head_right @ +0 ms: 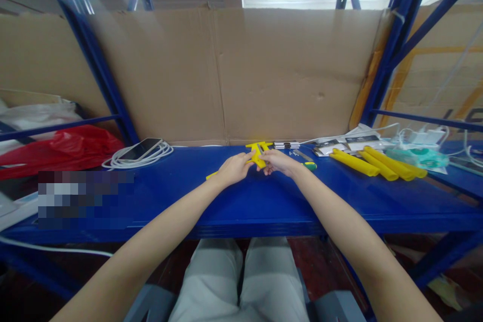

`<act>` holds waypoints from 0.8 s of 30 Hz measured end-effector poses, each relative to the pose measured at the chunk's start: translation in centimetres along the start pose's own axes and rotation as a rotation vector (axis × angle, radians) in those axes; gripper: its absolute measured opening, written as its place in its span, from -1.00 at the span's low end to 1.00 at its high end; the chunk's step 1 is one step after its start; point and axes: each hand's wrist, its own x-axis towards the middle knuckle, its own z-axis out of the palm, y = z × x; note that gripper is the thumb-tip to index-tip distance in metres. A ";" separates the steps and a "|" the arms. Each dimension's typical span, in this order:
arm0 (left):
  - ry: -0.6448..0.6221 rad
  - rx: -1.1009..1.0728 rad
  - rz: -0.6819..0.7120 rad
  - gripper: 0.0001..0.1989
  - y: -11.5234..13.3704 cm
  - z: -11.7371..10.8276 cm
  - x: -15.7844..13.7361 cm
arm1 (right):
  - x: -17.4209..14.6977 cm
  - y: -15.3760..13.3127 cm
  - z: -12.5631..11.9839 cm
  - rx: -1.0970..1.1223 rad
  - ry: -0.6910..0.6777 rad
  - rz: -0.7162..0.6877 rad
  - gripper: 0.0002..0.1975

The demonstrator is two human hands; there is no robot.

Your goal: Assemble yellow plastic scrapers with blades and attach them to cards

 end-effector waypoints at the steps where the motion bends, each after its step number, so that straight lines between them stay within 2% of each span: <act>1: 0.000 -0.005 0.005 -0.54 0.0 0.0 0.0 | 0.0 0.0 0.1 0.016 0.003 0.011 -0.88; 9: -0.011 -0.018 0.005 -0.52 0.4 -0.3 -0.2 | -0.2 -0.4 0.4 -0.056 0.047 -0.011 -0.81; 17: -0.103 0.143 -0.029 -0.48 0.8 -0.2 -0.3 | 0.1 -0.3 0.4 -0.093 0.071 -0.033 -0.81; 21: -0.100 0.141 -0.030 -0.48 0.8 -0.3 -0.3 | -0.2 -0.5 0.6 -0.082 0.051 -0.026 -0.78; 24: -0.053 0.056 -0.076 -0.45 0.6 -0.8 -0.2 | -0.3 -0.9 -0.3 -0.008 0.058 -0.088 -0.71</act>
